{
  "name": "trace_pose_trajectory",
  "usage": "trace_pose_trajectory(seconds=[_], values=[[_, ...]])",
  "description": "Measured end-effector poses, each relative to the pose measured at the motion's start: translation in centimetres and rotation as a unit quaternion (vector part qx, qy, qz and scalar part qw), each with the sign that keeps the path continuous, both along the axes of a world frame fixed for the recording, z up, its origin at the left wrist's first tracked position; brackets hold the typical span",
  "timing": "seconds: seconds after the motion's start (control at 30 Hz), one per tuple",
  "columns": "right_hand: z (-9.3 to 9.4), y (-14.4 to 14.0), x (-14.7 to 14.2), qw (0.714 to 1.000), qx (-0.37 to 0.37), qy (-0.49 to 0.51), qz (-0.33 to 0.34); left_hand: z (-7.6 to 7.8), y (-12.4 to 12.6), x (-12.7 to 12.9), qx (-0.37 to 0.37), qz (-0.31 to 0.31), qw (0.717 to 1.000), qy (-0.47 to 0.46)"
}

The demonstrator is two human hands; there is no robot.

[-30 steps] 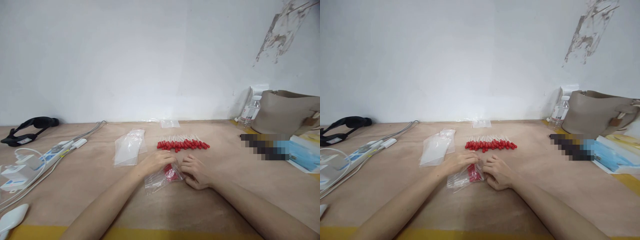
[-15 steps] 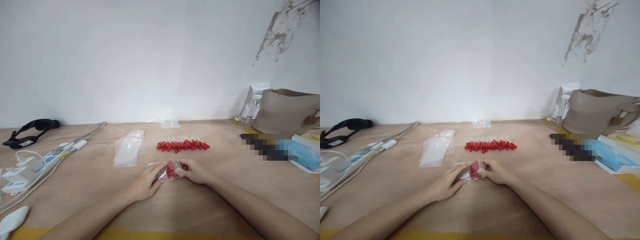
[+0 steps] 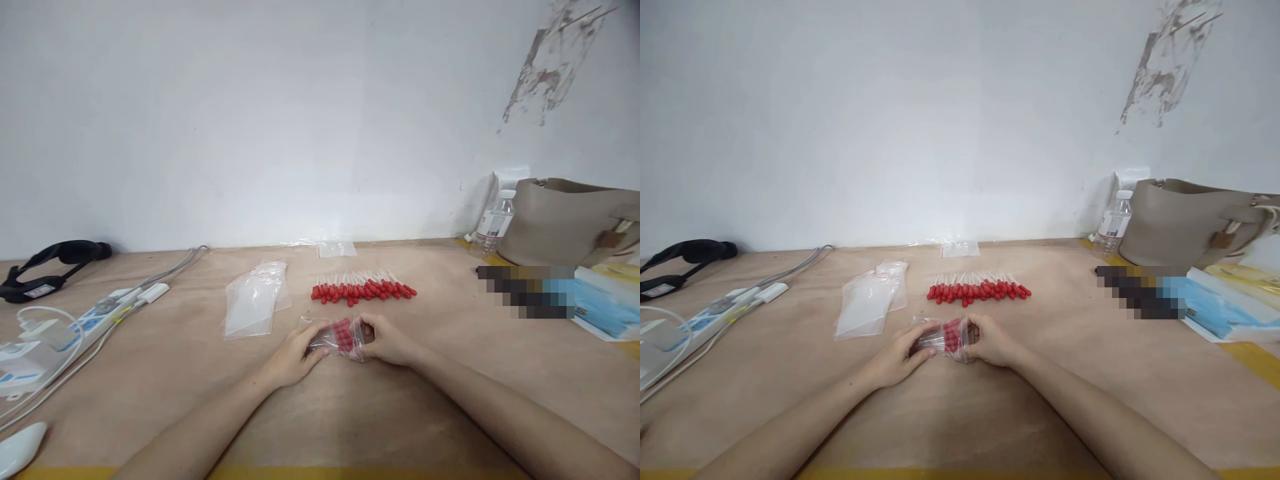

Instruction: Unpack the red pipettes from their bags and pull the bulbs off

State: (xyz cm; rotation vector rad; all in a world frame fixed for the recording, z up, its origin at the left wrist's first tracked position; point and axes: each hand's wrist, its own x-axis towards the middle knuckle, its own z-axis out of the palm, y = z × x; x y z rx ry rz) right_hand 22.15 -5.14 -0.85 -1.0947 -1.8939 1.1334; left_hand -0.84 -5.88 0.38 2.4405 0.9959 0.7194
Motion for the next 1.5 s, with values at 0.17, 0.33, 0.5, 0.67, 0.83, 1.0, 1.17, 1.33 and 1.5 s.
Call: trace_pose_trajectory(seconds=[0.17,0.33,0.5,0.67,0.83,1.0,1.17,1.33,1.5], values=[[0.2,-0.3,-0.3,1.0,-0.004,-0.009,-0.004,0.2,-0.1,0.1,0.005,0.002,1.0,-0.004],[0.6,-0.6,-0.5,0.999,0.032,-0.033,-0.015,0.0,0.0,0.0,0.007,-0.004,1.0,-0.012],[0.6,-0.5,-0.6,0.999,-0.004,0.032,0.022,-0.1,0.1,-0.1,0.006,-0.003,1.0,-0.012],[0.9,0.4,1.1,0.995,-0.075,0.062,0.025,0.2,0.0,-0.1,-0.001,-0.001,1.0,-0.011],[0.9,0.7,2.8,0.968,-0.194,0.156,0.027,0.2,0.0,-0.1,0.001,0.0,1.0,-0.012],[1.3,0.8,3.8,0.951,-0.247,0.183,0.018,0.3,0.0,-0.1,-0.004,-0.004,1.0,-0.013],[5.7,1.3,8.7,0.981,-0.165,0.091,-0.05,0.1,0.1,-0.1,0.001,-0.002,1.0,-0.009],[9.2,2.2,9.3,0.976,0.034,0.106,-0.188,-0.2,0.3,-0.2,0.002,-0.001,1.0,-0.004],[6.7,4.9,3.4,0.919,0.308,-0.064,-0.236,-0.2,0.2,-0.2,0.007,-0.001,1.0,-0.005]])
